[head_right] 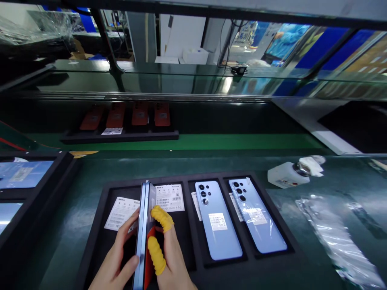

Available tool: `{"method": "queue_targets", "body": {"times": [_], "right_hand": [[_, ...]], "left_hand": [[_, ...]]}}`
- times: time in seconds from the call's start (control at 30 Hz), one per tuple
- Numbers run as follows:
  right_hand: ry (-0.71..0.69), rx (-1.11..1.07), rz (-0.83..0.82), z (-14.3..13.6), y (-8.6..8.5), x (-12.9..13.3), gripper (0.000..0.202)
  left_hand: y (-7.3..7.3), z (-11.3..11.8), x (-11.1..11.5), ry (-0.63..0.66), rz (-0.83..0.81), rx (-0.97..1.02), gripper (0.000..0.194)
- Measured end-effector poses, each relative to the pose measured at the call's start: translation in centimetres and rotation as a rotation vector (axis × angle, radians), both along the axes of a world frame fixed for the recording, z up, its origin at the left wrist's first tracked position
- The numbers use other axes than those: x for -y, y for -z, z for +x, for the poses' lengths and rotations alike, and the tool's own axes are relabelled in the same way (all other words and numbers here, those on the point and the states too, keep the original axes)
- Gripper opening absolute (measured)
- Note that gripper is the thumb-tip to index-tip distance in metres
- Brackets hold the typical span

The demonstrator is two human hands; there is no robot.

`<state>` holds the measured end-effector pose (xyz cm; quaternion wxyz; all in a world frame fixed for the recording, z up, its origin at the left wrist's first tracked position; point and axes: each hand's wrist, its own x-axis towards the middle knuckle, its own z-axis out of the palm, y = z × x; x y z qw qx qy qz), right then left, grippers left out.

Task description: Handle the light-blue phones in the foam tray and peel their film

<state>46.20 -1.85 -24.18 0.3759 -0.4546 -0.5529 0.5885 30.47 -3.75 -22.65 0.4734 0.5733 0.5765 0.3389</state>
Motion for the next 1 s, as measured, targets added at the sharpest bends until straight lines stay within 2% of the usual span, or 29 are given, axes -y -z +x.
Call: {"method": "queue_targets", "body": {"times": [0.1,0.23,0.37,0.47,0.53,0.63,0.73,0.87,0.93,1.0], "right_hand": [[-0.002,-0.025,0.038,0.0,0.0,-0.1,0.048],[-0.012,-0.04,0.024,0.4,-0.8,-0.7,0.057],[0.027,-0.08,-0.032,1.6,-1.3,-1.3,0.052],[0.167,-0.023,-0.181,2.1,-0.7,-1.4,0.063],[0.205,0.018,-0.243,2.0,-0.2,-1.6,0.069],[0.204,-0.012,-0.221,1.6,0.3,-2.0,0.064],[0.274,-0.164,-0.205,1.5,0.3,-2.1,0.052],[0.335,-0.518,-0.315,0.7,-0.3,-1.4,0.047],[0.266,-0.655,-0.4,-0.2,-0.7,-1.0,0.05],[0.126,-0.731,-0.49,-1.2,-0.9,-0.7,0.05]], "left_hand": [[0.3,0.2,-0.1,0.016,0.084,-0.029,0.065],[0.3,0.1,0.2,-0.082,0.108,0.048,0.061],[-0.2,-0.8,0.6,-0.242,-0.047,0.219,0.062],[-0.2,-1.5,0.5,-0.418,-0.159,0.219,0.061],[-0.1,-1.6,0.1,-0.534,-0.259,0.19,0.064],[-0.6,-1.3,-0.5,-0.581,-0.316,0.216,0.064],[-1.8,-1.0,-0.7,-0.618,-0.285,0.367,0.061],[-2.5,-0.3,-0.6,-0.761,-0.379,0.719,0.065],[-2.0,0.4,-0.6,-0.736,-0.394,0.884,0.053],[-1.2,1.2,-0.5,-0.608,-0.414,1.008,0.043]]}}
